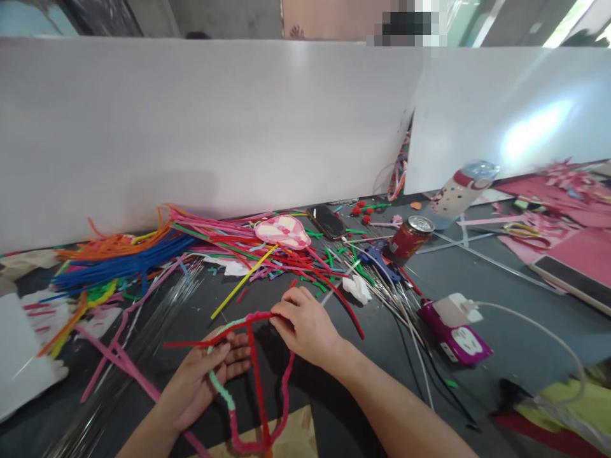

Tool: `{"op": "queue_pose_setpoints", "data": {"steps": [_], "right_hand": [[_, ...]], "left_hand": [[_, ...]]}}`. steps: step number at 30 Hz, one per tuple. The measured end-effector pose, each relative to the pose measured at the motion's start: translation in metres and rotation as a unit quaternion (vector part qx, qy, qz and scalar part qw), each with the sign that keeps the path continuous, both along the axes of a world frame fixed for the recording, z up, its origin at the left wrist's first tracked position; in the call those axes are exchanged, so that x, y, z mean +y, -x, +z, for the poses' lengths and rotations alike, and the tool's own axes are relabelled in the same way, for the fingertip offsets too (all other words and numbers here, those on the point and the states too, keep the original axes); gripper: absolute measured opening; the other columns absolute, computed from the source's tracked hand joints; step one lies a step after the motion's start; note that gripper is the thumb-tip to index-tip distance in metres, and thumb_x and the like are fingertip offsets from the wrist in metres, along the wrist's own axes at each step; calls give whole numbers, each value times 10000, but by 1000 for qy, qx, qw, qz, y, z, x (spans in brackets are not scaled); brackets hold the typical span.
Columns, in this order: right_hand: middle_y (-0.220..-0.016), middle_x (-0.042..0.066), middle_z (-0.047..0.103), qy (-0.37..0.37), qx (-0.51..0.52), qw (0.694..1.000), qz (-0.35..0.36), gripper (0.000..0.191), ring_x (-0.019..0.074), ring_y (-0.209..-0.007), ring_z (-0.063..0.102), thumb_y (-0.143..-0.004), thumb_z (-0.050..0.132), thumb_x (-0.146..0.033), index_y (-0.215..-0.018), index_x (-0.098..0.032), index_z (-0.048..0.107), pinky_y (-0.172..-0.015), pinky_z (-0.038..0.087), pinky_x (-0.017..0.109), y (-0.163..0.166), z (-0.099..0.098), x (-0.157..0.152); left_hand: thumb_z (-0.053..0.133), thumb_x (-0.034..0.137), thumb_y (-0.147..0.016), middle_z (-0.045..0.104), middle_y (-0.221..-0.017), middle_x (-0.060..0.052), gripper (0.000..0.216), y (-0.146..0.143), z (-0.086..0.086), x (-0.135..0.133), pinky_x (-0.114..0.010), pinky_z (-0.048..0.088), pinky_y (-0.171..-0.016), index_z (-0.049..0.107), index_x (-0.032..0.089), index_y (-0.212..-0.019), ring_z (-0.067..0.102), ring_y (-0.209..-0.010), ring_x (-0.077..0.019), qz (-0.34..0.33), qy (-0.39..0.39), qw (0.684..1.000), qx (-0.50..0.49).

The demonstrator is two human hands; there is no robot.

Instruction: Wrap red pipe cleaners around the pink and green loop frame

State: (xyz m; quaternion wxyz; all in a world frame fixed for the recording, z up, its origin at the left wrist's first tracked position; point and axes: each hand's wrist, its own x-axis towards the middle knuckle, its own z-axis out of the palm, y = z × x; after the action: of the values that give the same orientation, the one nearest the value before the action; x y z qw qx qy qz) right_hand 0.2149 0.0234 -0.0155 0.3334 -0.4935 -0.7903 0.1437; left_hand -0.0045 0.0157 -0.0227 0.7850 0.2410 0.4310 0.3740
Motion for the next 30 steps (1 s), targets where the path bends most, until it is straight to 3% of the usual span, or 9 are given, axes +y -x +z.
{"op": "queue_pose_setpoints", "data": {"steps": [21,30], "right_hand": [[-858,72,588,-13,41,999,-8,138,176,-814,550,-873,515,-226,-909,-188,643,-736,475,311,-3,3,3],[-773,34,682,13,71,997,-5,118,150,-703,603,-877,511,-212,-893,-201,628,-652,459,261,-1,8,1]], "left_hand": [[721,190,-717,701,-968,-124,155,5,5,-2,-397,548,-788,648,140,-845,667,-897,-265,-21,14,1000,-12],[797,196,-607,718,-915,-140,288,4,14,3,-390,560,-754,669,137,-858,679,-833,-272,30,29,999,8]]}}
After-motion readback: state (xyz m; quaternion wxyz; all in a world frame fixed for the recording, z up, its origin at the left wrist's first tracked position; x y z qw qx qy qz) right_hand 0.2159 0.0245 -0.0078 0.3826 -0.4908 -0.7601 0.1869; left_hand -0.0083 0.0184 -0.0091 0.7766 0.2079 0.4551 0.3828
